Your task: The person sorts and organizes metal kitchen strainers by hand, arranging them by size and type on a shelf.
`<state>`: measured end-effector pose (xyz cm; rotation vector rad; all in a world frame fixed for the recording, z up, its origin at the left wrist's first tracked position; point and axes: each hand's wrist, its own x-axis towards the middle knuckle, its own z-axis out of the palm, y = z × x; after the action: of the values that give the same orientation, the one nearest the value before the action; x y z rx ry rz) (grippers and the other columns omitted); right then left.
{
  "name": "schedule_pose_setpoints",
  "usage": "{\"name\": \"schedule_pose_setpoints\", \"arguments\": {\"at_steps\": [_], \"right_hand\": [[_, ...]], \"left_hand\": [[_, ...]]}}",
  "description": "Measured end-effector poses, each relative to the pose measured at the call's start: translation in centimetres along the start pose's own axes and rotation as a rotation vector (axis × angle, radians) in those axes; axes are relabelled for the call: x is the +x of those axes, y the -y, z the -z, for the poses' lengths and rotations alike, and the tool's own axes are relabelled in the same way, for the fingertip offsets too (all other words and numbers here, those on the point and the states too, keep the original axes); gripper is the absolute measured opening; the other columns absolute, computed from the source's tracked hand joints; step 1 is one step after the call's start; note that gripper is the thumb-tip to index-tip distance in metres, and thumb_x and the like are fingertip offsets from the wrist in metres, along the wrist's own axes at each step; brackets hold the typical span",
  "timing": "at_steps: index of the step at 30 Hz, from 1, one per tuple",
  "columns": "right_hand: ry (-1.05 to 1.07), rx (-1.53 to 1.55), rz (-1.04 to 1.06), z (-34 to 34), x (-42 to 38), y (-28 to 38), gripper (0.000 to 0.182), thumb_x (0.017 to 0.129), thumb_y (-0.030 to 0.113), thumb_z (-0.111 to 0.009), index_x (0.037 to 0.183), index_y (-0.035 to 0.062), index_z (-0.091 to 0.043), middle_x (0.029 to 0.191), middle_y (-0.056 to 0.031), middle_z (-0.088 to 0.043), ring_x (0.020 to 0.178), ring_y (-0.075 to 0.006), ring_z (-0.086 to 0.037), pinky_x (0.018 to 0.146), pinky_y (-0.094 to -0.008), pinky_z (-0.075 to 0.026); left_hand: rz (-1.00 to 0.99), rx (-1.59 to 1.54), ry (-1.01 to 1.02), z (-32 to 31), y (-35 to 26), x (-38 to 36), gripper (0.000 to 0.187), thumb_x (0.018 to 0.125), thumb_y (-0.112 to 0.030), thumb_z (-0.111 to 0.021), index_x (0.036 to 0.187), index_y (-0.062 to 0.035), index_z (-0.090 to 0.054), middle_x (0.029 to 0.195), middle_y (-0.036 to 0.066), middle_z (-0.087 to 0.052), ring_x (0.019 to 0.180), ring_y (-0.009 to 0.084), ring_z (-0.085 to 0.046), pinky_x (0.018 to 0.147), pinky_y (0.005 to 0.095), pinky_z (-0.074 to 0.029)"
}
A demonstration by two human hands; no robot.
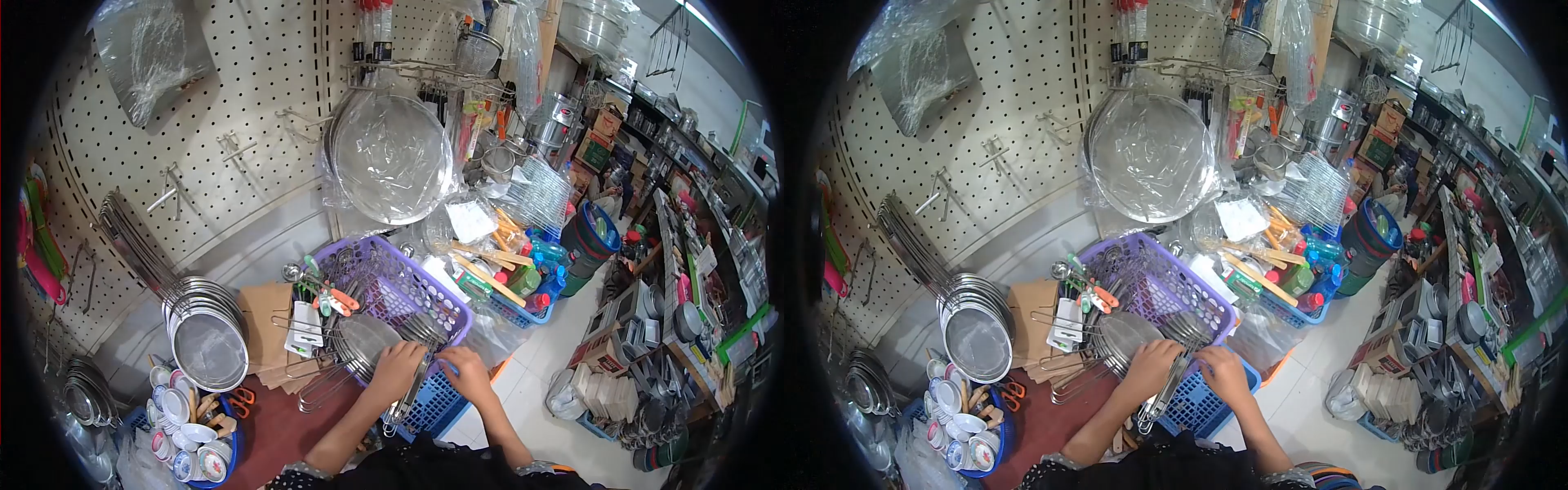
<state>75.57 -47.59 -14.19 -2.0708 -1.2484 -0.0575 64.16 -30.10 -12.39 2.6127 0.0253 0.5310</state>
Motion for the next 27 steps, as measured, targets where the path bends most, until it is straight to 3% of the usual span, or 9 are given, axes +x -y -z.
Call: {"name": "schedule_pose_setpoints", "arguments": {"at_steps": [2,7,10,13,14,27], "right_hand": [[0.059,-0.1,0.014,-0.9,-0.1,-0.5,0.025,0.08,0.007,-0.07,0.105,0.0102,-0.073,0.112,-0.0048,-0.069,0.107,-0.0242,-0.063,0.086,-0.0411,-0.046],[0.15,-0.299,0.032,-3.1,1.1,-2.2,0.036,0.078,0.004,-0.064,0.112,0.0121,-0.071,0.123,-0.0015,-0.066,0.112,-0.0202,-0.062,0.085,-0.0452,-0.042],[0.259,-0.301,0.092,-3.9,2.7,-3.9,0.04,0.077,0.0,-0.061,0.114,0.012,-0.07,0.124,-0.0026,-0.066,0.114,-0.0214,-0.062,0.086,-0.0437,-0.043],[0.482,-0.281,0.114,-3.7,5.0,-4.7,0.036,0.078,0.0,-0.06,0.111,0.0104,-0.07,0.121,-0.0051,-0.066,0.111,-0.0255,-0.064,0.083,-0.0431,-0.049],[0.517,-0.273,0.132,-3.5,5.8,-4.8,0.032,0.079,0.0,-0.059,0.108,0.0078,-0.069,0.119,-0.0086,-0.065,0.104,-0.0302,-0.066,0.079,-0.0427,-0.054],[0.499,-0.092,0.242,-4.8,6.9,-6.8,0.022,0.084,0.004,-0.058,0.104,0.0042,-0.068,0.102,-0.0141,-0.062,0.095,-0.0346,-0.066,0.082,-0.042,-0.054]], "left_hand": [[-0.05,0.111,0.081,-2.3,1.2,0.5,0.032,0.085,-0.006,-0.056,0.117,-0.0093,-0.061,0.105,0.005,-0.063,0.105,0.0267,-0.059,0.084,0.0412,-0.041],[-0.043,0.212,0.101,-4.7,2.7,1.0,0.026,0.083,-0.012,-0.063,0.109,-0.0092,-0.06,0.099,0.004,-0.064,0.099,0.0225,-0.06,0.087,0.0398,-0.04],[-0.013,0.2,0.109,-4.9,2.8,0.8,0.023,0.087,-0.01,-0.055,0.109,-0.0087,-0.059,0.098,0.005,-0.064,0.098,0.0236,-0.062,0.085,0.0392,-0.039],[0.029,0.215,0.128,-5.3,2.9,0.8,0.022,0.087,-0.007,-0.053,0.109,-0.0078,-0.059,0.097,0.007,-0.065,0.098,0.0247,-0.062,0.086,0.0394,-0.039],[0.042,0.225,0.134,-5.5,2.9,0.8,0.022,0.087,-0.007,-0.053,0.108,-0.0074,-0.058,0.097,0.007,-0.065,0.099,0.025,-0.062,0.086,0.0396,-0.039],[0.07,0.139,0.125,-5.0,2.0,0.8,0.022,0.08,0.0,-0.058,0.101,-0.0072,-0.058,0.095,0.009,-0.062,0.1,0.0273,-0.059,0.09,0.0412,-0.038]]}}
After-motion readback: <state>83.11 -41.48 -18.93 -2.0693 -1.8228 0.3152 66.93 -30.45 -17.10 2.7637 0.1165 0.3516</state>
